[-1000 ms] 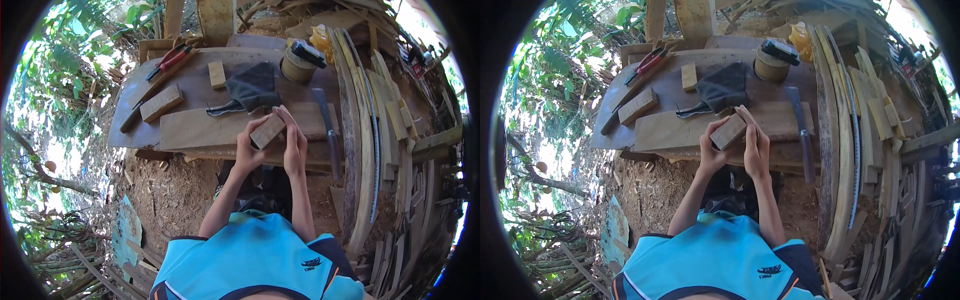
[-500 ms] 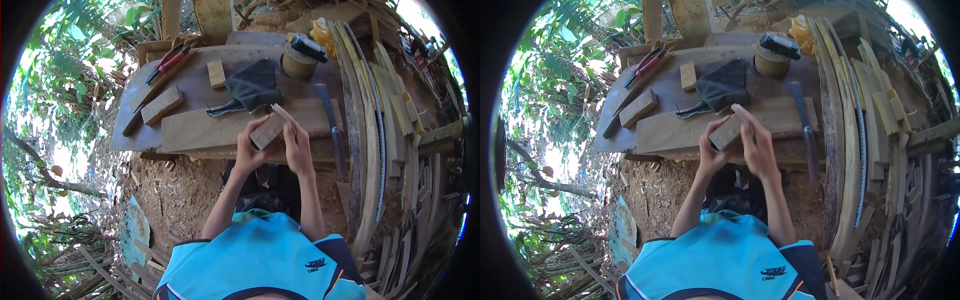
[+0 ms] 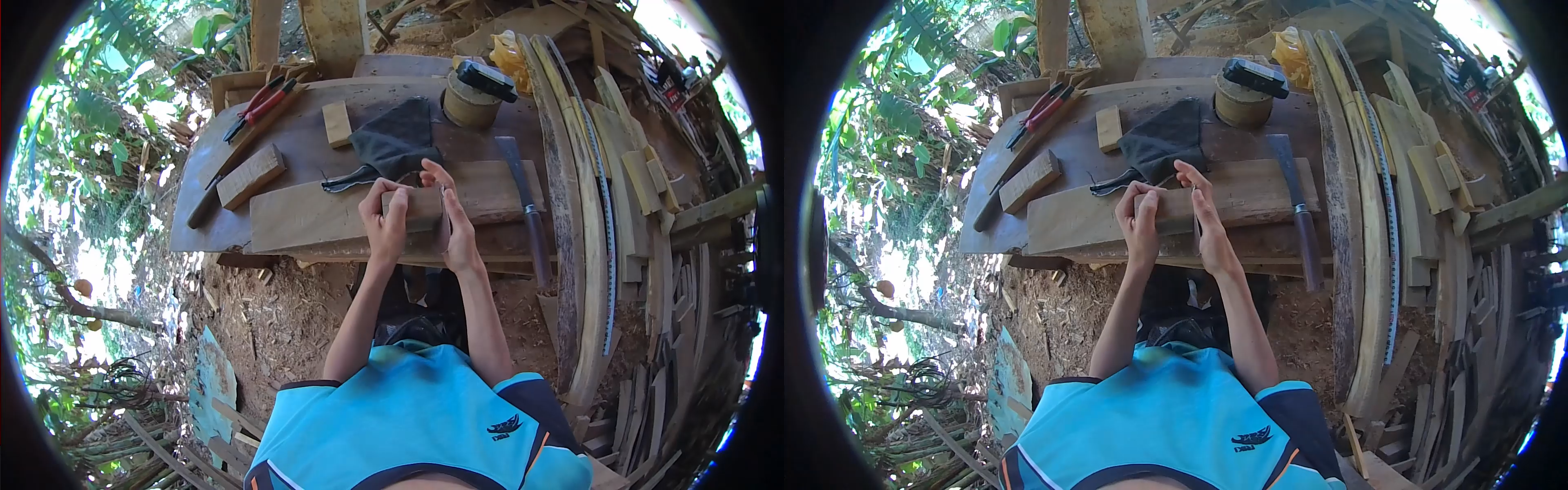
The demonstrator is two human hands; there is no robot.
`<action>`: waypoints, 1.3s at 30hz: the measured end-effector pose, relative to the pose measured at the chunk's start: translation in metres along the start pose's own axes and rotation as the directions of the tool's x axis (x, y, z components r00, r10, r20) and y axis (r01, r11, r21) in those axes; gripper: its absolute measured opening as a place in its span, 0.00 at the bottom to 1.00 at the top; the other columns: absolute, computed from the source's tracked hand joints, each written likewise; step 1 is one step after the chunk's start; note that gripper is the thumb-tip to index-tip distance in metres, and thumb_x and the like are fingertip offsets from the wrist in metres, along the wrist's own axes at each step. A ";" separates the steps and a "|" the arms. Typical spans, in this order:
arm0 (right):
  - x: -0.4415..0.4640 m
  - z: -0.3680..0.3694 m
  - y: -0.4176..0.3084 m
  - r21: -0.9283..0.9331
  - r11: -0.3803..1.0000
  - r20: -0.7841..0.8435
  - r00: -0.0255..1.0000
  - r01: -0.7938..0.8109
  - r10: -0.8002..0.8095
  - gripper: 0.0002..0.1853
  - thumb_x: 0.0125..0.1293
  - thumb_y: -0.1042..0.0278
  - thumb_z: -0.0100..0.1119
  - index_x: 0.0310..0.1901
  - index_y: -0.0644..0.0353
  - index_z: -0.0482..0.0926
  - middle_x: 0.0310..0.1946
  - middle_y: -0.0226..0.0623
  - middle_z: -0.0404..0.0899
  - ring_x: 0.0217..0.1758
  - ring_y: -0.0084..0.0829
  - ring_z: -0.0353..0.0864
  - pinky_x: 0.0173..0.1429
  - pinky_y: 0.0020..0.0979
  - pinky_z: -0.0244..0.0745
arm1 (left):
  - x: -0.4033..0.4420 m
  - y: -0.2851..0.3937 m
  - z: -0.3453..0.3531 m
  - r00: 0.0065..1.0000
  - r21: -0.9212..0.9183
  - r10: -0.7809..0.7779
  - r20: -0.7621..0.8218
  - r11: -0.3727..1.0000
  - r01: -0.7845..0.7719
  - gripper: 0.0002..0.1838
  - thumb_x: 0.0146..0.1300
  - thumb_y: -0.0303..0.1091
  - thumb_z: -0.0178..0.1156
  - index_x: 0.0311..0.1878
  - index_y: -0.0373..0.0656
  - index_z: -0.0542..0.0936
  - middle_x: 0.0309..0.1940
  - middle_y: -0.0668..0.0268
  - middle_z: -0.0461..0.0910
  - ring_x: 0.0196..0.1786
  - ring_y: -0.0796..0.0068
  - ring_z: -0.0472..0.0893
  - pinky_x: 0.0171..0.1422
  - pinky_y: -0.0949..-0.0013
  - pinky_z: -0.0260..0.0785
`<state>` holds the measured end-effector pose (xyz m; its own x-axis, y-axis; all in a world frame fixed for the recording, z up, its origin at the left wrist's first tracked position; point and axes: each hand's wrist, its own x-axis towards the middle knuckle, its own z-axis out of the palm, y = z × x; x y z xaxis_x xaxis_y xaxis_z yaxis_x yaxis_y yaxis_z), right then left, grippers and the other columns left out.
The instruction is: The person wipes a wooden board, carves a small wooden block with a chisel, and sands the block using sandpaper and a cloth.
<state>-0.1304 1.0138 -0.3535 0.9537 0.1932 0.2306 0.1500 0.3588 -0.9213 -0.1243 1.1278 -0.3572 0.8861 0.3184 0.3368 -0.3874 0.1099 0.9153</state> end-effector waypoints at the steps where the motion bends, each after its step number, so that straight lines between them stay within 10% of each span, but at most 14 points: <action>1: 0.004 0.002 -0.005 -0.112 0.992 0.016 0.999 0.050 -0.049 0.24 0.74 0.56 0.35 0.68 0.53 0.59 0.68 0.33 0.56 0.72 0.30 0.51 0.73 0.33 0.45 | 0.002 0.001 0.000 0.999 0.031 0.028 0.024 0.999 -0.029 0.07 0.58 0.28 0.54 0.27 0.35 0.74 0.18 0.73 0.70 0.25 0.87 0.68 0.30 0.78 0.59; 7: 0.022 0.014 -0.032 -0.843 0.478 0.193 0.968 0.246 -0.158 0.23 0.72 0.59 0.36 0.66 0.54 0.65 0.65 0.42 0.63 0.71 0.40 0.57 0.74 0.36 0.44 | 0.002 -0.005 -0.002 0.994 0.100 0.098 0.046 0.990 -0.102 0.08 0.58 0.28 0.52 0.25 0.35 0.74 0.13 0.70 0.68 0.19 0.87 0.66 0.24 0.77 0.58; 11: 0.000 0.008 -0.003 -0.343 0.938 -0.127 0.987 0.050 -0.099 0.24 0.72 0.59 0.34 0.66 0.55 0.65 0.65 0.43 0.64 0.71 0.44 0.57 0.74 0.38 0.46 | 0.009 0.003 -0.001 0.991 0.118 0.111 0.071 0.986 -0.119 0.09 0.59 0.30 0.51 0.26 0.34 0.73 0.15 0.72 0.66 0.22 0.87 0.64 0.26 0.76 0.56; 15: 0.023 0.026 -0.043 -0.754 0.624 0.138 0.978 0.205 -0.154 0.27 0.75 0.56 0.25 0.67 0.61 0.62 0.68 0.41 0.60 0.74 0.37 0.51 0.76 0.36 0.42 | -0.002 -0.004 -0.003 0.994 0.129 0.083 0.070 0.987 -0.092 0.09 0.58 0.30 0.52 0.26 0.34 0.74 0.14 0.65 0.70 0.20 0.82 0.69 0.27 0.74 0.61; 20: -0.005 0.012 -0.005 -0.379 0.924 -0.112 0.988 0.054 -0.104 0.26 0.73 0.58 0.32 0.69 0.59 0.58 0.70 0.39 0.57 0.74 0.41 0.51 0.76 0.38 0.42 | 0.006 -0.004 -0.005 0.990 0.143 0.126 0.062 0.981 -0.134 0.09 0.57 0.30 0.51 0.26 0.33 0.75 0.14 0.63 0.70 0.19 0.79 0.70 0.26 0.74 0.60; 23: 0.008 0.021 -0.032 -0.675 0.708 0.081 0.974 0.208 -0.210 0.27 0.75 0.55 0.28 0.69 0.60 0.57 0.70 0.39 0.56 0.76 0.36 0.47 0.76 0.36 0.41 | -0.004 -0.007 0.003 0.993 0.139 0.107 0.051 0.984 -0.113 0.11 0.59 0.30 0.48 0.26 0.33 0.74 0.16 0.72 0.68 0.22 0.87 0.64 0.26 0.77 0.54; 27: 0.011 0.010 -0.009 -0.312 0.950 -0.164 0.985 -0.010 -0.043 0.25 0.73 0.58 0.36 0.68 0.58 0.61 0.69 0.39 0.58 0.75 0.42 0.48 0.76 0.37 0.41 | 0.007 0.000 -0.001 0.989 0.191 0.132 0.065 0.971 -0.142 0.11 0.59 0.30 0.49 0.26 0.33 0.74 0.16 0.69 0.69 0.22 0.85 0.66 0.27 0.76 0.57; 31: 0.007 0.016 -0.032 -0.811 0.498 0.213 0.947 0.308 -0.239 0.24 0.73 0.59 0.38 0.67 0.57 0.63 0.68 0.40 0.60 0.74 0.40 0.51 0.76 0.37 0.42 | -0.001 -0.004 0.001 0.994 0.132 0.094 0.052 0.986 -0.100 0.10 0.58 0.30 0.50 0.26 0.34 0.75 0.13 0.68 0.67 0.19 0.83 0.66 0.25 0.74 0.58; 35: 0.012 0.014 -0.021 -0.347 0.928 -0.068 0.983 0.137 -0.170 0.23 0.69 0.65 0.42 0.65 0.54 0.67 0.67 0.41 0.63 0.74 0.42 0.52 0.76 0.39 0.42 | 0.003 -0.005 0.002 0.993 0.159 0.104 0.050 0.981 -0.110 0.09 0.58 0.28 0.49 0.26 0.34 0.74 0.14 0.68 0.66 0.19 0.84 0.66 0.25 0.74 0.57; 36: 0.009 0.022 -0.037 -0.709 0.617 0.143 0.927 0.341 -0.348 0.22 0.70 0.65 0.40 0.65 0.58 0.66 0.66 0.42 0.63 0.74 0.39 0.53 0.76 0.39 0.40 | 0.006 -0.010 0.006 0.987 0.119 0.159 0.035 0.980 -0.162 0.09 0.58 0.28 0.49 0.26 0.34 0.74 0.14 0.68 0.66 0.19 0.84 0.65 0.25 0.74 0.57; 39: 0.012 0.009 -0.025 -0.669 0.678 0.130 0.947 0.303 -0.295 0.24 0.71 0.63 0.38 0.66 0.58 0.63 0.66 0.43 0.63 0.73 0.38 0.53 0.76 0.40 0.38 | -0.003 -0.007 -0.002 0.990 0.155 0.136 0.042 0.978 -0.141 0.09 0.58 0.28 0.50 0.26 0.33 0.73 0.15 0.68 0.68 0.20 0.83 0.66 0.26 0.75 0.58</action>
<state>-0.1251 1.0158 -0.3245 0.8247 0.1954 0.5308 0.5654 -0.3091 -0.7647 -0.1244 1.1285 -0.3654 0.8352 0.2906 0.4669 -0.4640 -0.0836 0.8819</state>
